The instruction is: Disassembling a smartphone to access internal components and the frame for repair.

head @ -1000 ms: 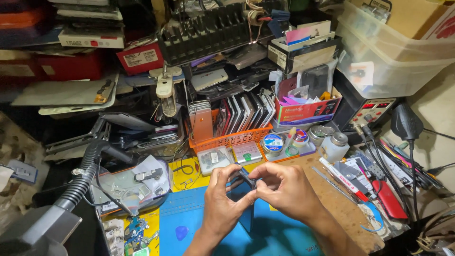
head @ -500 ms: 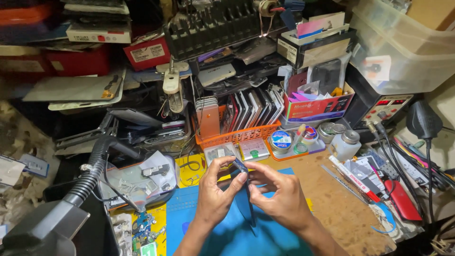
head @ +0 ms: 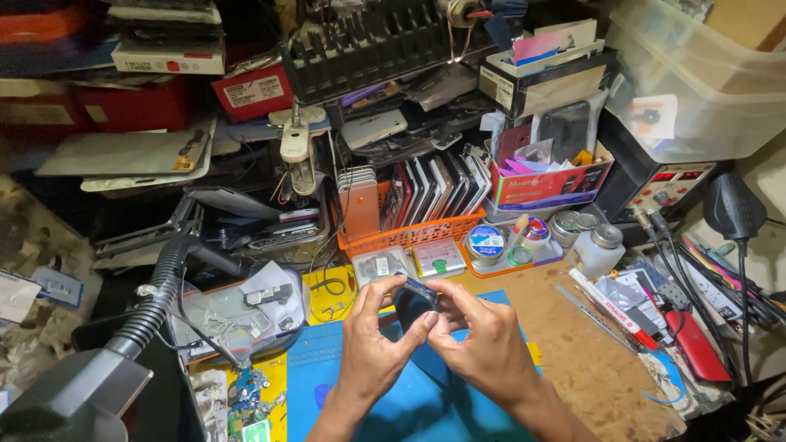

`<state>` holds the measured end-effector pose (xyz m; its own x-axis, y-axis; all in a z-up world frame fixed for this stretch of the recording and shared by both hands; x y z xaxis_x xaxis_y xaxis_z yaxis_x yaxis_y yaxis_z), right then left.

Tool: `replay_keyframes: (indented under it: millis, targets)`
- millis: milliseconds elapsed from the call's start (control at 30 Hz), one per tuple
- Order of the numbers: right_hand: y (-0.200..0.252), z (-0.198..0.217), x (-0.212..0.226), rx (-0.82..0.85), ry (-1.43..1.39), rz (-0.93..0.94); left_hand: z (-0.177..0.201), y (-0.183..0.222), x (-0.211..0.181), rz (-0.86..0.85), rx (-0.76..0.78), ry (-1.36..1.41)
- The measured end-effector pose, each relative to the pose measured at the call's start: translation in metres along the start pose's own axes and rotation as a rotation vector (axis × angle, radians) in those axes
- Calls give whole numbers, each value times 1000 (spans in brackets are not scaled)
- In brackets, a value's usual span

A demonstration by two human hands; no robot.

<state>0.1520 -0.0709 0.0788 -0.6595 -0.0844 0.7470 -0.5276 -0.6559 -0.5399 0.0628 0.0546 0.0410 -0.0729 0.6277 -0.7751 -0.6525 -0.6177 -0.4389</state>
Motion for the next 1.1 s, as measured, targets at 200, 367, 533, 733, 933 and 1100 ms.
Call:
replay_keyframes:
  millis: [200,367,533,733,933,1100]
  targets:
    - [2,-8,11,15,99,95,6,1,3,35,-78,-21]
    - [1,-8,3,7,55,77,7,0,5,17,-115,-36]
    - [5,-9,-8,7,-35,-3,7,-3,10,46,-106,-8]
    - [28,-18,-32,55,-10,-45,6,-7,16,83,-109,-26]
    - [30,-17,-34,41,125,31,5,-8,4,-17,-144,-89]
    - [33,-24,-32,65,179,104,5,-5,5,-20,-172,-117]
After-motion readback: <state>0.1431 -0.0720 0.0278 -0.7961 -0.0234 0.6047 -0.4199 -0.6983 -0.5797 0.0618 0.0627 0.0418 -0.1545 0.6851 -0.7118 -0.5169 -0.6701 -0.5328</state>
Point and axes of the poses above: each hand's wrist, its own y-axis away from the middle knuckle, its own z-axis out of the back of the hand, x = y × z, the point moved 10 cm from there along -y, towards the middle knuckle, and after that the axes turned 15 degrees about -y, right-handed, at the moved point
